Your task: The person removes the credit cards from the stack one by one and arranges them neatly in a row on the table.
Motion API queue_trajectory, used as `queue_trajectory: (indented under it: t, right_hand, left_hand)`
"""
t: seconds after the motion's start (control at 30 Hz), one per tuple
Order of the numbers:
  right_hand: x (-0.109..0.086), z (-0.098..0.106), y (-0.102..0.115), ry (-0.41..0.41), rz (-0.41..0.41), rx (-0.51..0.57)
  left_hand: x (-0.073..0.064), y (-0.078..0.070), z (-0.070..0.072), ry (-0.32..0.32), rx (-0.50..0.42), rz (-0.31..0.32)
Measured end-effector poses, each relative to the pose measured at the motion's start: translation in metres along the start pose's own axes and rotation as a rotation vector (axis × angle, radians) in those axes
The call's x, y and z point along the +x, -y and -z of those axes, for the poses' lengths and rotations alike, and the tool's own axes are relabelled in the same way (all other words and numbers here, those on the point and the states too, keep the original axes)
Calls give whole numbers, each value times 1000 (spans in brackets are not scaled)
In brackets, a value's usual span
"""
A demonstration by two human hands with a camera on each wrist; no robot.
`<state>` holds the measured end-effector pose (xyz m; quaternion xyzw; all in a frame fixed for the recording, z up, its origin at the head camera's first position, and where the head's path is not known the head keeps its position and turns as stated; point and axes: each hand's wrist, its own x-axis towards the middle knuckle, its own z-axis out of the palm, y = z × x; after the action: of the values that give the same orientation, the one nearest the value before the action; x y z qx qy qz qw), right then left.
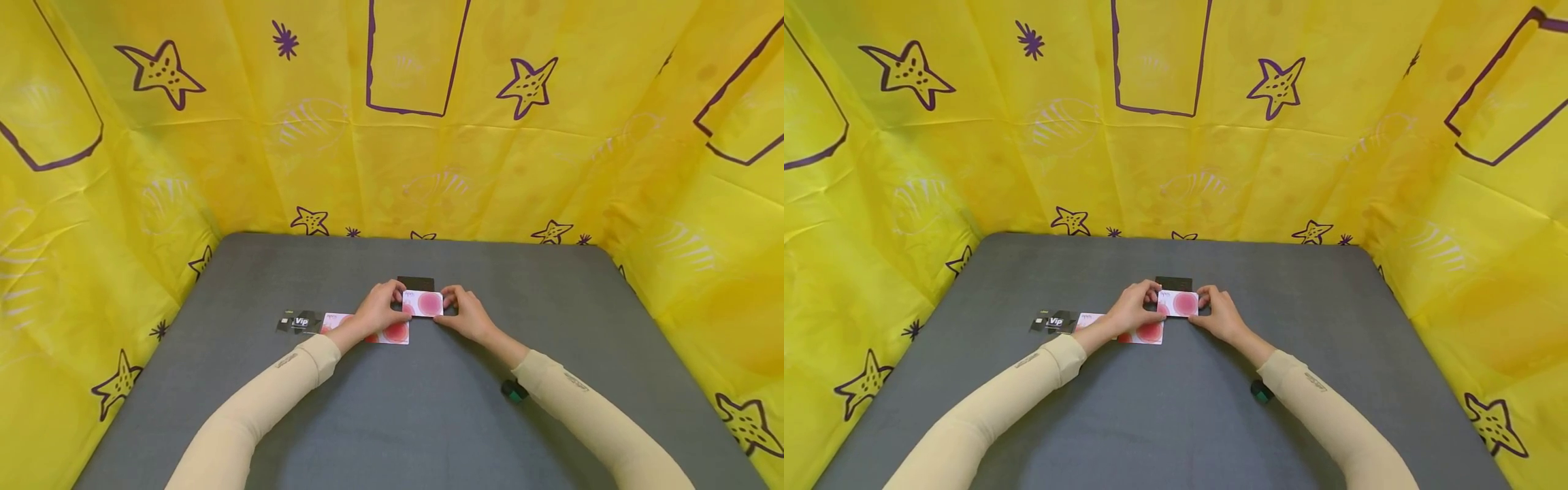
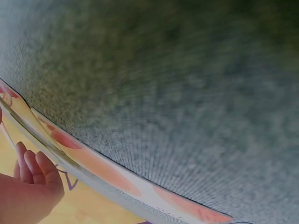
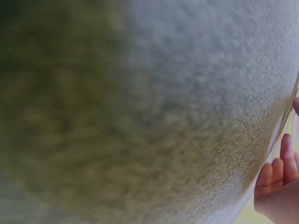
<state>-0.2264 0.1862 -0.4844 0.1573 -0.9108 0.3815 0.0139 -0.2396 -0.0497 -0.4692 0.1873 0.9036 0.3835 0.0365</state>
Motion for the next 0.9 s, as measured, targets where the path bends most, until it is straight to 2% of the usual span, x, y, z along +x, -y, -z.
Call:
queue_trajectory:
  t: [0.37, 0.57, 0.8, 0.9]
  right_hand:
    - [-16, 5, -1, 18, 21, -27]
    - [-26, 9, -2, 21, 19, -37]
    - [-35, 10, -7, -12, 99, -48]
    - [-37, 12, -7, -3, 99, -44]
  left_hand:
    - [-12, -6, -1, 58, 67, 22]
    - [-14, -7, -5, 66, 119, -22]
    - [-18, -10, -10, 58, 144, -71]
    - [-19, -12, -11, 60, 157, -82]
